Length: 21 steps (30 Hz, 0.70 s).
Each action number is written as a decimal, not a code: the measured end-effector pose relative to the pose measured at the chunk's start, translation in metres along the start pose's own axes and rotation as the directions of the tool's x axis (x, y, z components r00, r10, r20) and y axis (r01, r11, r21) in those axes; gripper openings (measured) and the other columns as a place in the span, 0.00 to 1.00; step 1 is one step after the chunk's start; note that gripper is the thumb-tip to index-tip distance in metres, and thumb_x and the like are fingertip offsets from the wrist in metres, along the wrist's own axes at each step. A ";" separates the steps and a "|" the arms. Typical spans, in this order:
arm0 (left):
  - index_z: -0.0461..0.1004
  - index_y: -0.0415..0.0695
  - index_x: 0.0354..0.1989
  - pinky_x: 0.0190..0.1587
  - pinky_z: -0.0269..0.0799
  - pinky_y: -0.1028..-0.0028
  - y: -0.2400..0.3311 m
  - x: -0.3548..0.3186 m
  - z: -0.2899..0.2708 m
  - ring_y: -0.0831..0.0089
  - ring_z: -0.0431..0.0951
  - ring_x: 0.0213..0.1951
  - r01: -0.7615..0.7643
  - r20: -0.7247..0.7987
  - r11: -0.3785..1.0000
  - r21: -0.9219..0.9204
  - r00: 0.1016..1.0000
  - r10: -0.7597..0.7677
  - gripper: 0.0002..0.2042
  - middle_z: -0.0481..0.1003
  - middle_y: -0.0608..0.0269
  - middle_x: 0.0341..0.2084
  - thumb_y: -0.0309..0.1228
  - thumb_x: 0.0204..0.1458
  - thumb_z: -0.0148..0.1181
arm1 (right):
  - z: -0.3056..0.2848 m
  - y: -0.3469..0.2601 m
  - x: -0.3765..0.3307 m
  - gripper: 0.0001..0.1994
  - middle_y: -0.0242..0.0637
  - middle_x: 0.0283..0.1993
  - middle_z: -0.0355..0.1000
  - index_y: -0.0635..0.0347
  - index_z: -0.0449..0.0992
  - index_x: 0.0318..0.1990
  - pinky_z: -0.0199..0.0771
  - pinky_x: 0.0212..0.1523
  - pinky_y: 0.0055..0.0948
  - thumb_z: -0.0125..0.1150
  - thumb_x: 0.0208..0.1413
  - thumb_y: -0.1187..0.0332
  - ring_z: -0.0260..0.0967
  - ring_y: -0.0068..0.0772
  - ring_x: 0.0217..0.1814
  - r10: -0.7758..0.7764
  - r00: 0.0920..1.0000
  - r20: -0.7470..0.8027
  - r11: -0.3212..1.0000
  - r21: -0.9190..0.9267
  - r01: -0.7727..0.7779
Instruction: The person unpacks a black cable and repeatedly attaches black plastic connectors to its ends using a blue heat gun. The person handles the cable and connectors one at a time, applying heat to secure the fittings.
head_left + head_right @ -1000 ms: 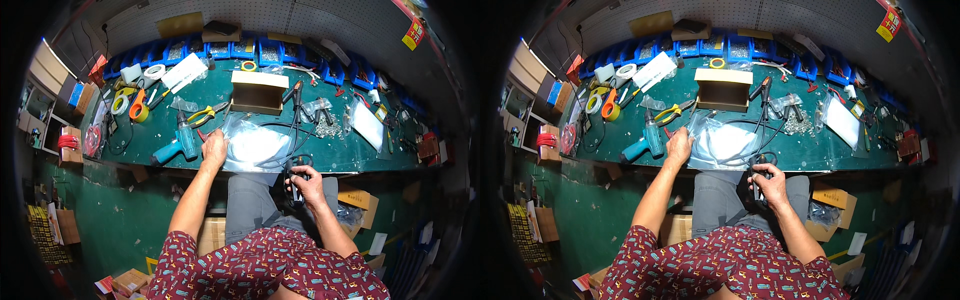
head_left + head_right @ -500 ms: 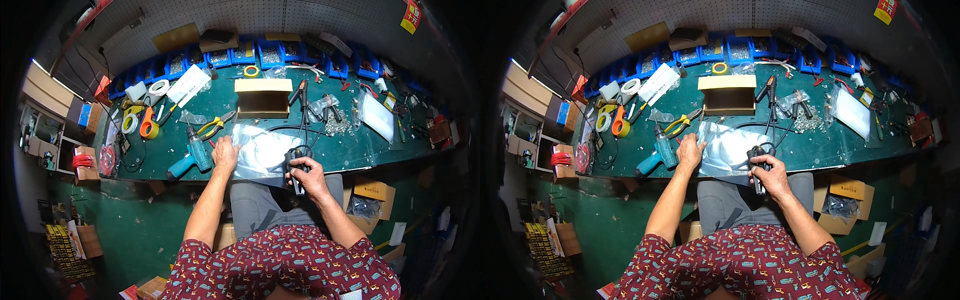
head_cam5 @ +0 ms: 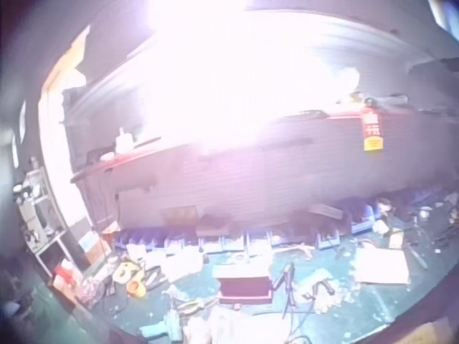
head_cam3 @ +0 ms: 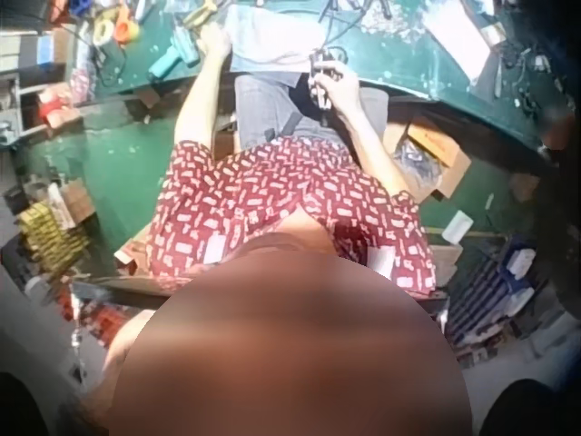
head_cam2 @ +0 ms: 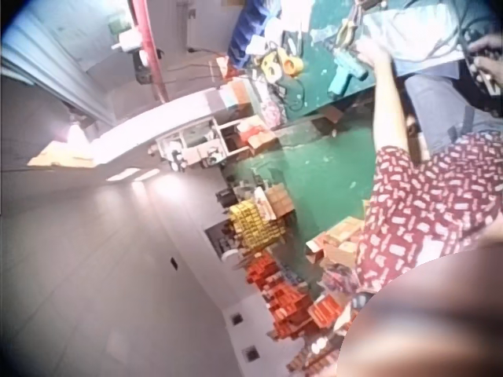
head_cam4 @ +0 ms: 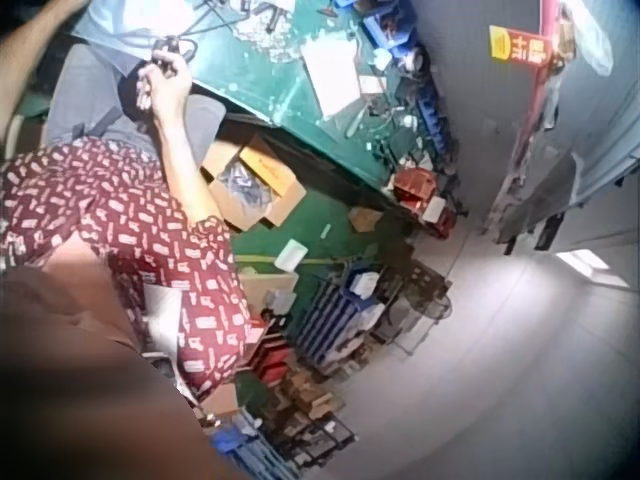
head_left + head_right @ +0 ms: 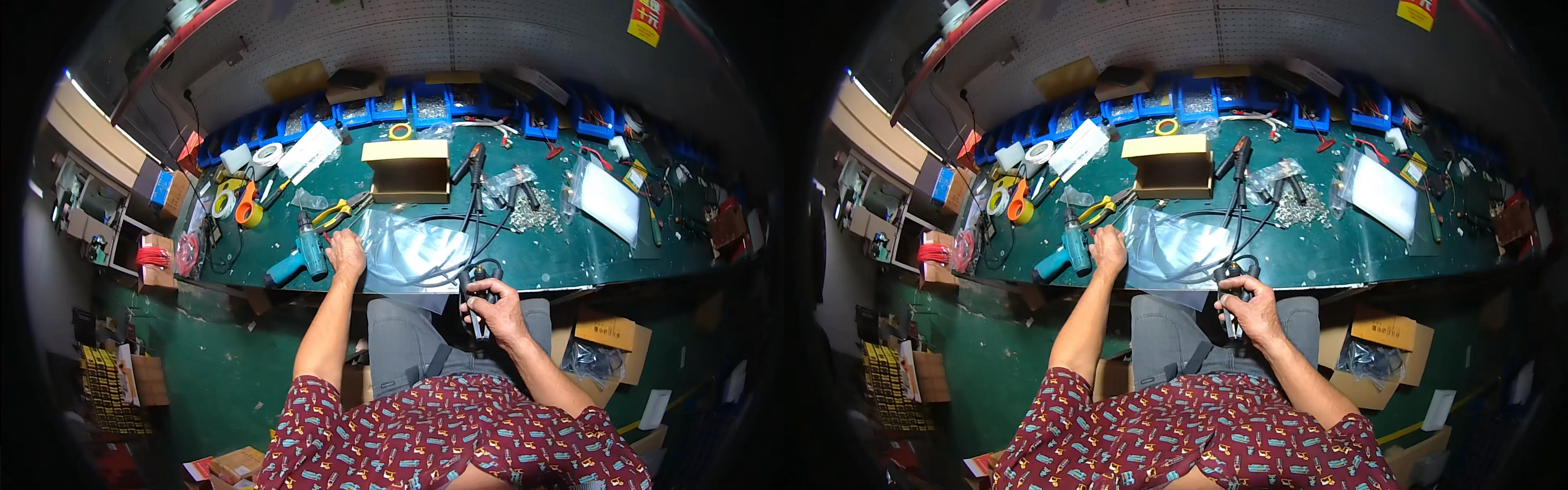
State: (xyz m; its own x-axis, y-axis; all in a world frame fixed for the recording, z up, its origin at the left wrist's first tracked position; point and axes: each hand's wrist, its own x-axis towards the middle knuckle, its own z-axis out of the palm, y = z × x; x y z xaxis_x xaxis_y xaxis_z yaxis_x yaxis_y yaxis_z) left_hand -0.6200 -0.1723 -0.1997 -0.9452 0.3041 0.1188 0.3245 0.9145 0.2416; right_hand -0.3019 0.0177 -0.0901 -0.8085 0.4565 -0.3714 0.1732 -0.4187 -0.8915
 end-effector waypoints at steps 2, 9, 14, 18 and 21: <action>0.75 0.45 0.40 0.53 0.66 0.46 -0.001 0.005 -0.009 0.51 0.76 0.50 0.010 -0.057 0.999 -0.046 0.998 -0.012 0.08 0.77 0.51 0.41 0.35 0.60 0.59 | -0.011 -0.001 -0.003 0.11 0.41 0.38 0.78 0.67 0.78 0.47 0.84 0.34 0.27 0.62 0.55 0.80 0.81 0.30 0.38 -0.010 1.000 0.004 1.000 0.006 0.010; 0.76 0.32 0.48 0.34 0.73 0.75 0.009 0.029 -0.160 0.77 0.75 0.29 -0.156 -0.248 0.647 -0.746 0.967 -0.052 0.15 0.78 0.64 0.29 0.27 0.56 0.66 | -0.029 -0.014 0.007 0.12 0.41 0.41 0.77 0.68 0.78 0.46 0.83 0.33 0.27 0.60 0.55 0.80 0.80 0.29 0.38 -0.087 0.996 -0.015 0.995 0.040 0.087; 0.78 0.37 0.41 0.38 0.71 0.77 0.102 -0.019 -0.202 0.82 0.72 0.32 -0.240 -0.092 0.609 -0.756 0.960 0.264 0.09 0.77 0.67 0.31 0.29 0.58 0.65 | -0.029 -0.022 0.030 0.10 0.39 0.39 0.78 0.68 0.79 0.45 0.80 0.32 0.24 0.60 0.55 0.79 0.80 0.27 0.37 -0.148 0.989 0.011 0.988 0.047 0.147; 0.75 0.41 0.37 0.28 0.67 0.81 0.136 -0.076 -0.115 0.85 0.70 0.27 -0.143 0.036 0.506 -0.851 0.944 0.327 0.08 0.73 0.72 0.26 0.32 0.60 0.65 | -0.007 -0.009 0.048 0.08 0.34 0.33 0.77 0.66 0.81 0.43 0.76 0.29 0.22 0.62 0.58 0.74 0.77 0.23 0.31 -0.178 0.982 0.055 0.982 0.072 0.174; 0.76 0.40 0.38 0.31 0.70 0.80 0.156 -0.102 -0.085 0.83 0.74 0.28 0.159 0.306 0.405 -0.901 0.894 0.329 0.07 0.77 0.69 0.28 0.30 0.59 0.64 | -0.006 0.003 0.060 0.09 0.34 0.33 0.78 0.64 0.82 0.44 0.76 0.29 0.23 0.64 0.58 0.72 0.77 0.23 0.30 -0.165 0.985 0.040 0.986 0.018 0.165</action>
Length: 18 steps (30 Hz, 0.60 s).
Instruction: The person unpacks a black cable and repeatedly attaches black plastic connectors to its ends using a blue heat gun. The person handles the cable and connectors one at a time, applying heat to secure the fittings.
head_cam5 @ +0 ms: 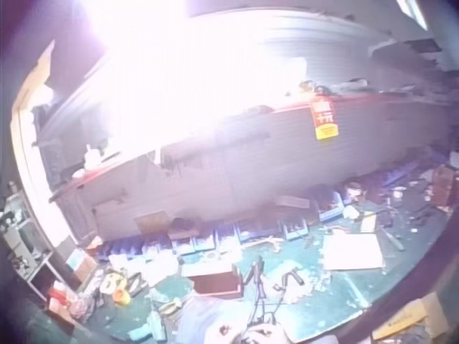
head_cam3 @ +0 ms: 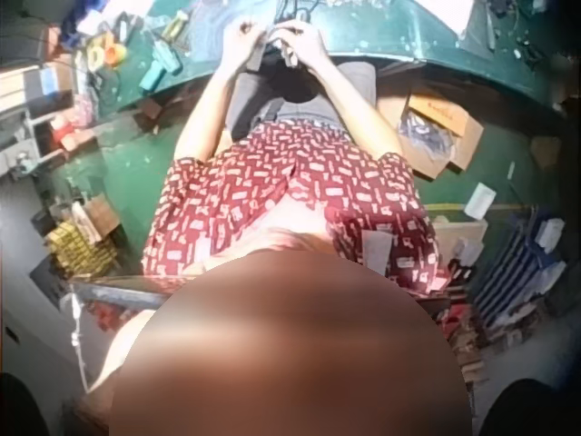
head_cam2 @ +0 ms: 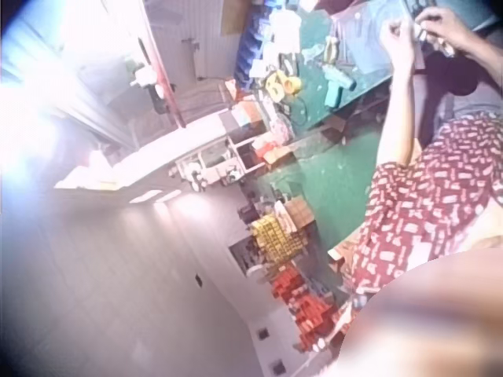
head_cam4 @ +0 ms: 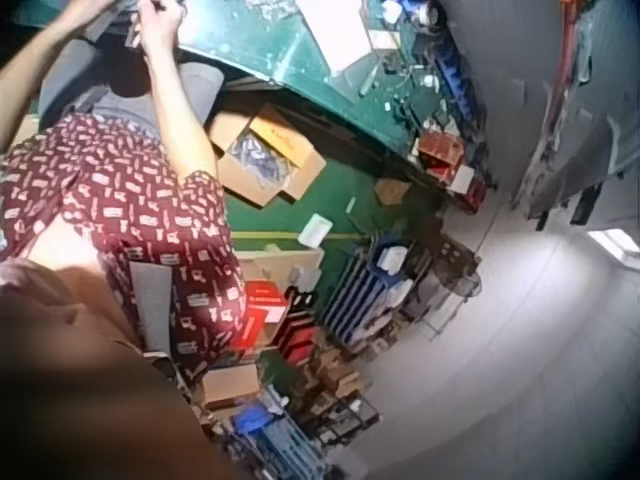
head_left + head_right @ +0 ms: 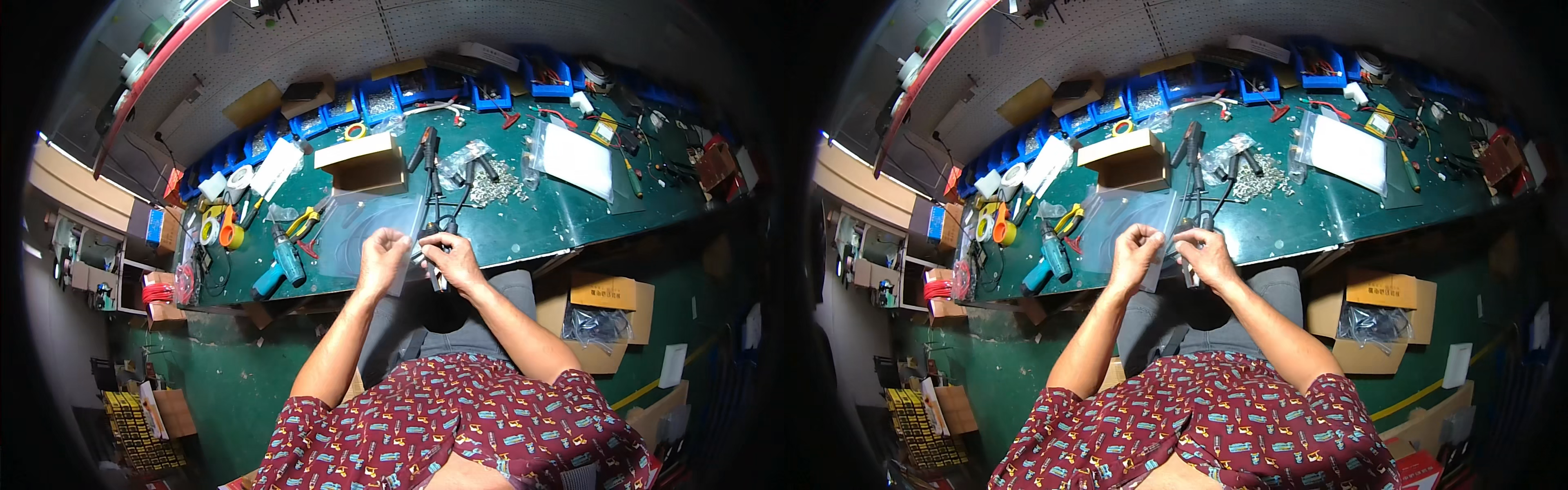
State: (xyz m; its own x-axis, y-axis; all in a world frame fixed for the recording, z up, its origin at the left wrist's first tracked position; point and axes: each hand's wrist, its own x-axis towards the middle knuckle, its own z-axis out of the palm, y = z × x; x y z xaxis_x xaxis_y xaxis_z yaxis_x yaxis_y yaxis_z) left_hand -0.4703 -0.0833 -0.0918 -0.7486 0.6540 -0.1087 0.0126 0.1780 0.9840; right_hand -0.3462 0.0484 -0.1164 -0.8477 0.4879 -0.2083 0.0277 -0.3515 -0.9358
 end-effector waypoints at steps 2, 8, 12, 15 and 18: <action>0.78 0.37 0.42 0.33 0.71 0.80 -0.006 -0.004 0.011 0.82 0.75 0.30 0.097 0.076 0.992 -0.083 0.993 -0.091 0.08 0.78 0.68 0.30 0.29 0.60 0.63 | -0.003 0.008 0.005 0.10 0.35 0.34 0.79 0.64 0.83 0.44 0.76 0.29 0.23 0.64 0.57 0.72 0.76 0.23 0.29 -0.038 0.999 -0.027 0.999 0.020 0.038; 0.79 0.37 0.39 0.31 0.72 0.78 -0.011 -0.013 0.011 0.82 0.75 0.29 0.175 0.197 0.967 -0.184 0.971 -0.138 0.08 0.77 0.68 0.29 0.30 0.62 0.62 | -0.006 -0.007 -0.006 0.11 0.34 0.33 0.79 0.63 0.84 0.43 0.73 0.27 0.23 0.65 0.54 0.70 0.73 0.20 0.29 -0.073 0.995 -0.062 0.981 -0.186 0.061; 0.76 0.39 0.33 0.29 0.68 0.79 0.001 -0.010 0.011 0.84 0.70 0.24 0.070 0.182 0.997 0.008 0.981 -0.071 0.10 0.74 0.70 0.23 0.33 0.62 0.63 | -0.010 0.000 -0.005 0.11 0.33 0.31 0.78 0.65 0.84 0.42 0.73 0.27 0.22 0.67 0.54 0.69 0.73 0.17 0.29 -0.087 0.995 -0.054 0.993 -0.084 0.082; 0.76 0.40 0.31 0.29 0.68 0.79 0.008 -0.013 0.013 0.84 0.71 0.25 0.079 0.187 0.994 -0.072 0.980 -0.064 0.11 0.74 0.70 0.24 0.35 0.61 0.64 | -0.008 -0.020 -0.019 0.10 0.33 0.33 0.78 0.64 0.83 0.43 0.72 0.26 0.21 0.68 0.56 0.69 0.71 0.17 0.26 -0.073 0.997 0.010 0.966 -0.248 0.073; 0.75 0.42 0.30 0.30 0.68 0.80 0.008 -0.010 0.014 0.85 0.70 0.26 0.054 0.216 0.993 -0.100 0.976 -0.032 0.12 0.74 0.71 0.24 0.37 0.62 0.64 | -0.007 -0.022 -0.022 0.14 0.40 0.37 0.80 0.65 0.84 0.41 0.77 0.43 0.31 0.72 0.50 0.65 0.76 0.28 0.38 -0.188 0.981 0.055 0.902 -0.385 0.195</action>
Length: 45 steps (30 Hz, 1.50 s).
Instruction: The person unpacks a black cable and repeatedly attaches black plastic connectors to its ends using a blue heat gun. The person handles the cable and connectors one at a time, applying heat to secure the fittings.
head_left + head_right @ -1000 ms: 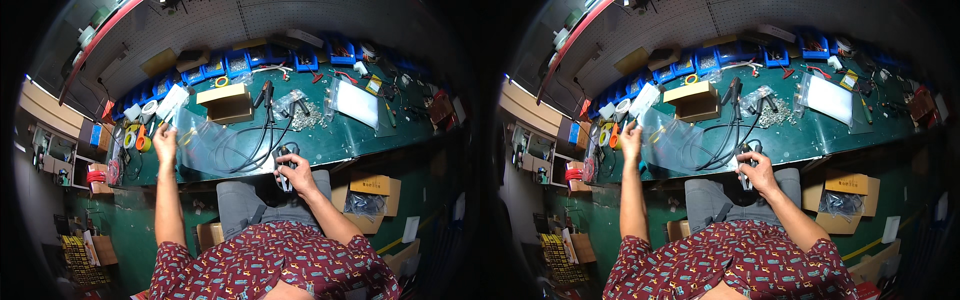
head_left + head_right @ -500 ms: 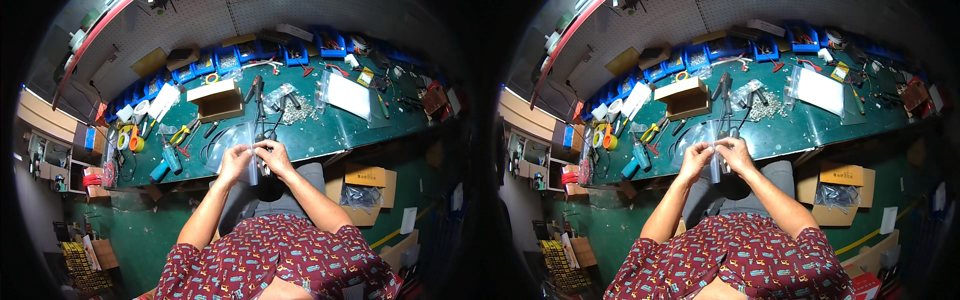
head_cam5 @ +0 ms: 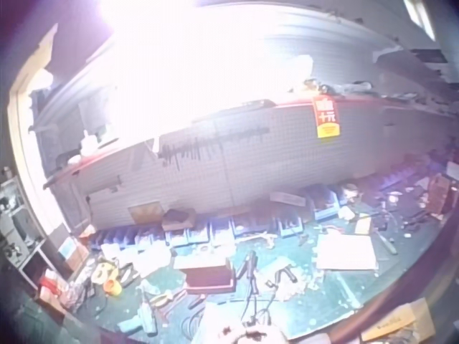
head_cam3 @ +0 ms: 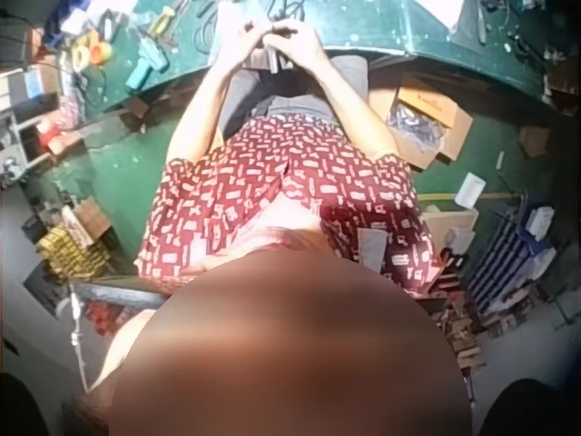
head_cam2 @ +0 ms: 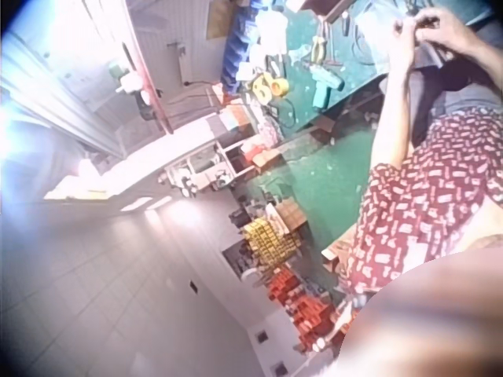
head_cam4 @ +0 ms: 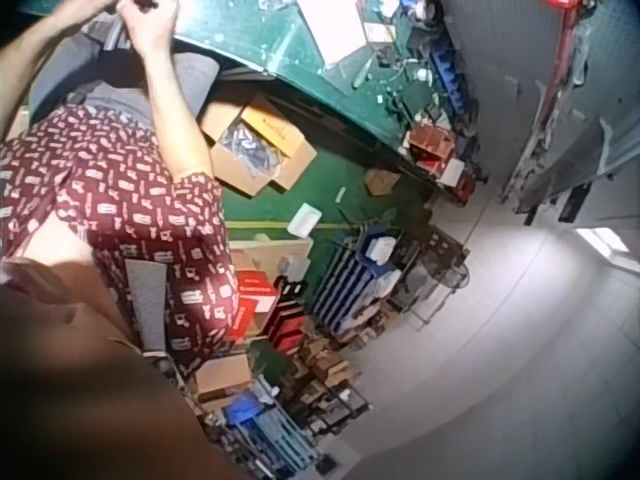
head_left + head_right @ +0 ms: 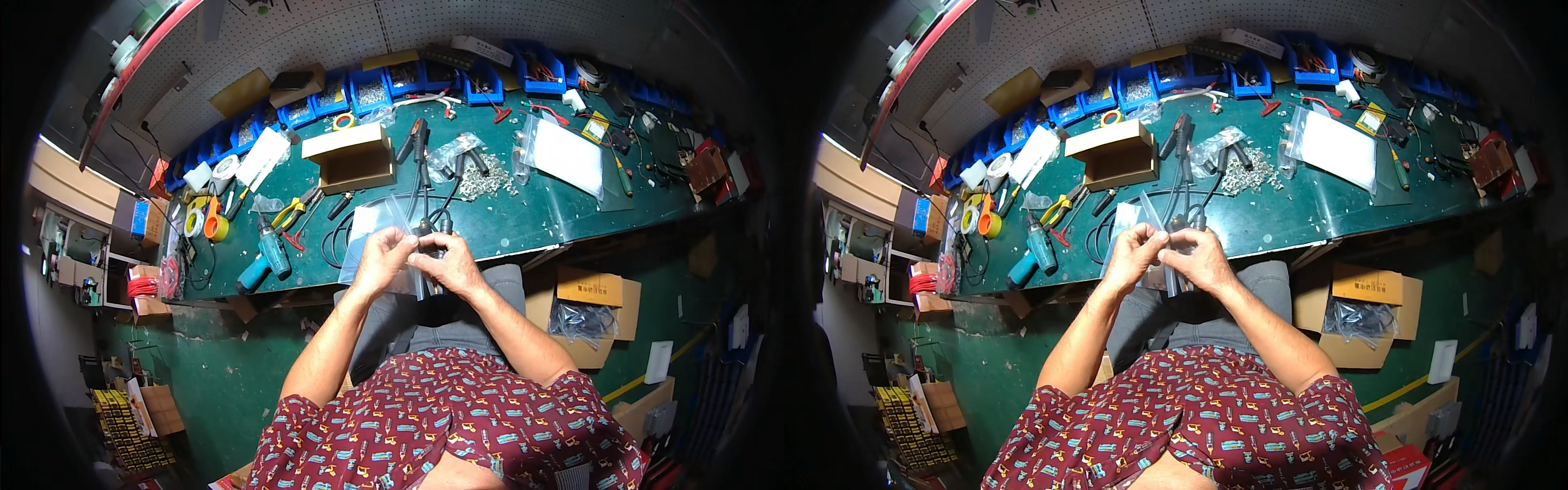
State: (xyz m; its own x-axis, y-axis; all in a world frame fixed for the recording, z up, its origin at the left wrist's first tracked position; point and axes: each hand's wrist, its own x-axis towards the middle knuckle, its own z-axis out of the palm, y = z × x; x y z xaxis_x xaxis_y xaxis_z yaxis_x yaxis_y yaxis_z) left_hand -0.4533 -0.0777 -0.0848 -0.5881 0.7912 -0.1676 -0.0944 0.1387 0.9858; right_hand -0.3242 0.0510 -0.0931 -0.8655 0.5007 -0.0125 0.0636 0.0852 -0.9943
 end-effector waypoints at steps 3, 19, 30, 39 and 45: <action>0.75 0.44 0.30 0.29 0.66 0.81 0.002 0.002 0.001 0.86 0.69 0.26 -0.027 0.054 1.000 -0.013 0.998 0.027 0.12 0.73 0.73 0.24 0.38 0.61 0.66 | -0.003 -0.002 -0.001 0.16 0.45 0.39 0.80 0.65 0.84 0.40 0.77 0.50 0.35 0.74 0.48 0.62 0.78 0.35 0.44 -0.038 0.999 -0.020 0.995 -0.094 0.036; 0.74 0.42 0.30 0.29 0.67 0.79 0.020 -0.001 0.009 0.85 0.69 0.26 -0.048 0.140 0.992 0.118 0.990 0.031 0.12 0.73 0.72 0.23 0.37 0.62 0.62 | -0.008 -0.006 -0.001 0.09 0.30 0.26 0.77 0.64 0.83 0.32 0.67 0.25 0.22 0.66 0.56 0.66 0.68 0.14 0.26 0.171 0.985 -0.022 0.974 0.155 -0.166; 0.67 0.35 0.24 0.25 0.67 0.69 0.035 -0.024 0.002 0.76 0.67 0.21 -0.150 -0.055 0.805 0.574 0.974 0.221 0.12 0.69 0.59 0.15 0.28 0.54 0.61 | -0.038 0.030 0.013 0.05 0.41 0.28 0.73 0.62 0.80 0.29 0.71 0.40 0.37 0.67 0.49 0.70 0.68 0.38 0.34 -0.060 0.902 -0.427 0.975 -0.221 -0.039; 0.74 0.33 0.44 0.32 0.74 0.75 0.030 -0.014 0.034 0.77 0.75 0.28 -0.233 -0.370 0.884 0.405 0.842 0.392 0.10 0.77 0.60 0.30 0.22 0.54 0.57 | -0.023 0.039 0.001 0.05 0.42 0.31 0.72 0.62 0.80 0.32 0.70 0.40 0.34 0.66 0.51 0.70 0.69 0.35 0.36 -0.055 0.834 -0.549 0.992 -0.128 -0.019; 0.72 0.36 0.50 0.34 0.71 0.75 -0.006 -0.011 0.065 0.77 0.70 0.29 -0.186 -0.357 0.864 0.469 0.854 0.378 0.15 0.71 0.65 0.29 0.27 0.55 0.61 | -0.003 0.025 -0.004 0.04 0.40 0.37 0.70 0.64 0.81 0.36 0.75 0.36 0.30 0.67 0.55 0.73 0.74 0.30 0.35 -0.179 0.824 -0.537 0.980 -0.176 0.098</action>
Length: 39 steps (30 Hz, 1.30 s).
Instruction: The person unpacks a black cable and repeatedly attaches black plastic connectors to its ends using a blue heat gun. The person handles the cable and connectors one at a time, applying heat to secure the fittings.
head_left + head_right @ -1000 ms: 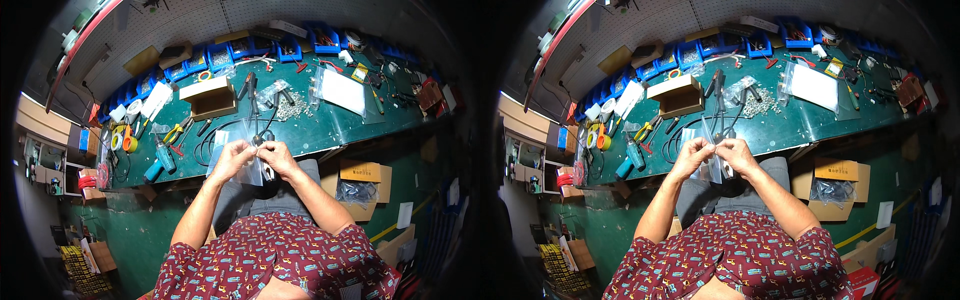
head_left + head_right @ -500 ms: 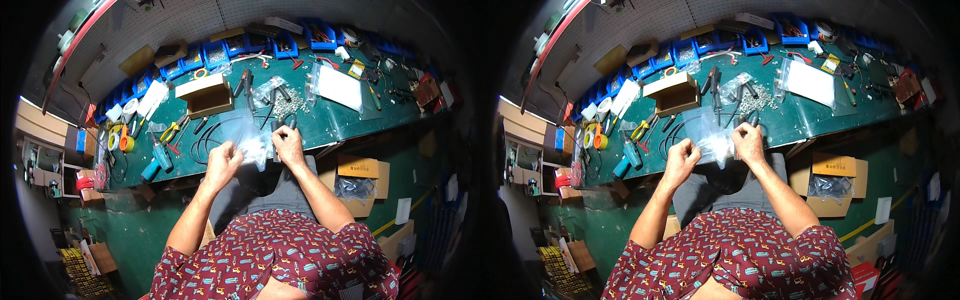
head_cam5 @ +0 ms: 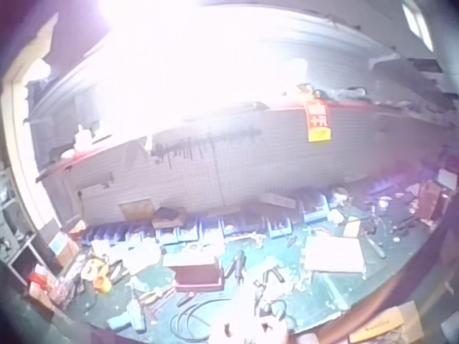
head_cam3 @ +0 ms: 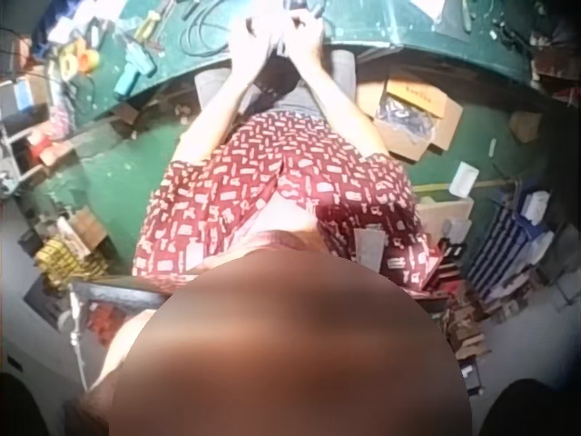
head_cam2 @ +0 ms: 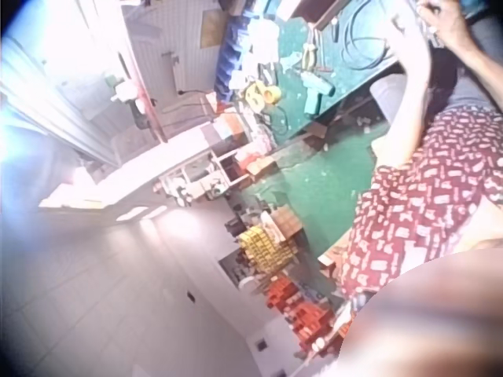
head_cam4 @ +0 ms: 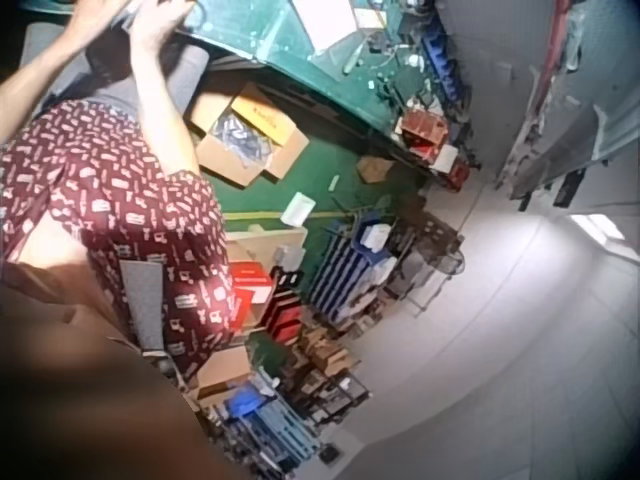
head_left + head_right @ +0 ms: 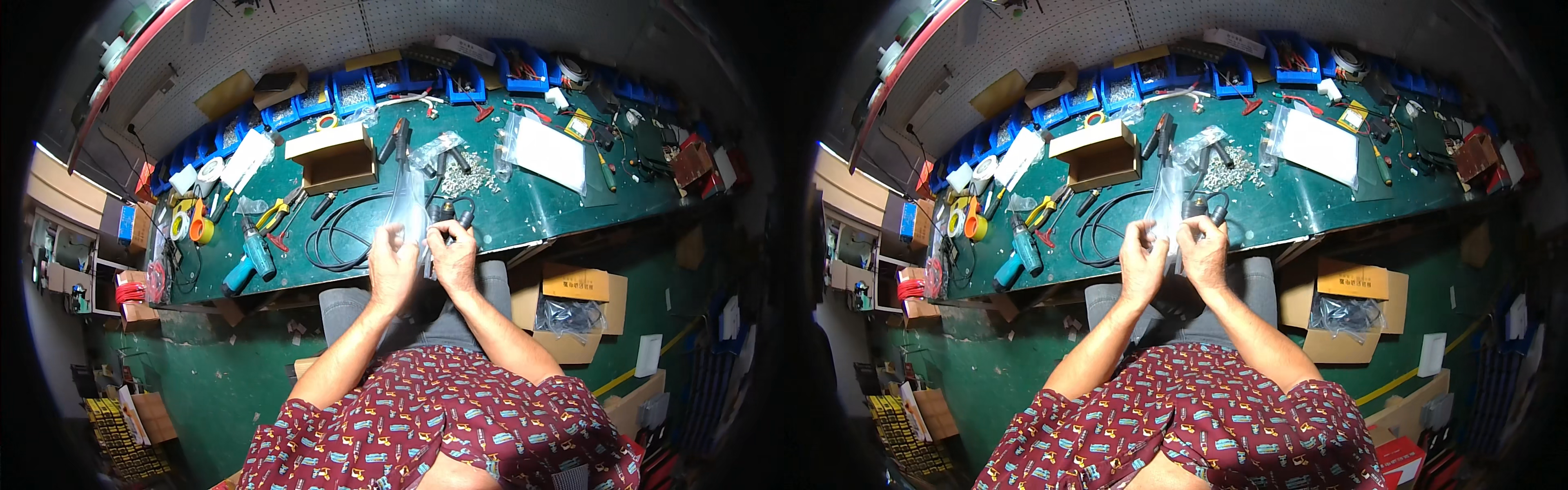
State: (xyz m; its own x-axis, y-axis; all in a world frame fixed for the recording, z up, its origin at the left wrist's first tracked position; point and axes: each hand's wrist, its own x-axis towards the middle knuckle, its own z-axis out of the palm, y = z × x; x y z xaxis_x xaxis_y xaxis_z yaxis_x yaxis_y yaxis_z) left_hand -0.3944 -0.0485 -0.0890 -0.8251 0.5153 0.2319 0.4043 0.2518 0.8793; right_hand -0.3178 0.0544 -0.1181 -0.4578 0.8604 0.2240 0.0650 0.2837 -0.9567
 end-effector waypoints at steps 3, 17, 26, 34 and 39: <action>0.75 0.35 0.42 0.36 0.71 0.72 -0.010 -0.013 0.006 0.76 0.71 0.29 0.092 0.044 0.991 -0.102 0.995 -0.088 0.08 0.73 0.64 0.27 0.25 0.56 0.59 | -0.002 -0.013 0.002 0.04 0.42 0.33 0.71 0.61 0.81 0.34 0.72 0.39 0.35 0.68 0.51 0.72 0.70 0.38 0.37 -0.102 0.995 -0.015 0.988 -0.120 0.099; 0.73 0.36 0.34 0.27 0.70 0.72 -0.012 0.030 -0.014 0.77 0.72 0.22 -0.098 -0.148 0.991 0.093 0.983 0.111 0.05 0.73 0.61 0.20 0.25 0.58 0.63 | -0.067 -0.006 0.012 0.26 0.39 0.54 0.68 0.59 0.73 0.62 0.73 0.49 0.25 0.68 0.55 0.74 0.70 0.31 0.50 -0.118 0.967 0.228 0.992 -0.019 0.125; 0.74 0.36 0.32 0.26 0.69 0.72 -0.012 0.020 0.014 0.77 0.71 0.21 -0.047 0.010 0.999 -0.023 0.999 0.047 0.06 0.72 0.62 0.18 0.25 0.57 0.62 | -0.114 -0.070 0.001 0.51 0.50 0.55 0.70 0.58 0.35 0.77 0.83 0.31 0.28 0.69 0.56 0.70 0.80 0.37 0.37 -0.001 0.772 0.636 0.563 0.638 -0.525; 0.73 0.36 0.31 0.27 0.68 0.73 -0.012 0.016 0.005 0.80 0.69 0.22 -0.020 0.124 0.998 -0.066 0.992 0.029 0.07 0.71 0.65 0.18 0.26 0.58 0.62 | -0.096 -0.013 0.003 0.43 0.49 0.59 0.71 0.64 0.47 0.74 0.82 0.29 0.24 0.69 0.58 0.68 0.81 0.35 0.37 0.181 0.723 0.667 0.600 0.508 -0.618; 0.73 0.34 0.29 0.28 0.69 0.67 -0.018 0.015 0.005 0.70 0.73 0.22 -0.115 0.200 0.992 0.042 0.974 0.104 0.11 0.72 0.56 0.18 0.29 0.60 0.61 | -0.095 -0.009 0.000 0.46 0.45 0.55 0.73 0.61 0.45 0.76 0.82 0.29 0.23 0.71 0.56 0.67 0.80 0.33 0.37 0.215 0.651 0.728 0.714 0.337 -0.614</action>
State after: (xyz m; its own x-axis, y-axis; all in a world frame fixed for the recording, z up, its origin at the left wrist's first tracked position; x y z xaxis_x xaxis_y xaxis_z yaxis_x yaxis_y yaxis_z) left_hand -0.4122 -0.0413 -0.1034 -0.6828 0.6919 0.2347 0.5127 0.2250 0.8285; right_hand -0.2338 0.0925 -0.0921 -0.9295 0.3126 -0.1957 0.0284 -0.4684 -0.8831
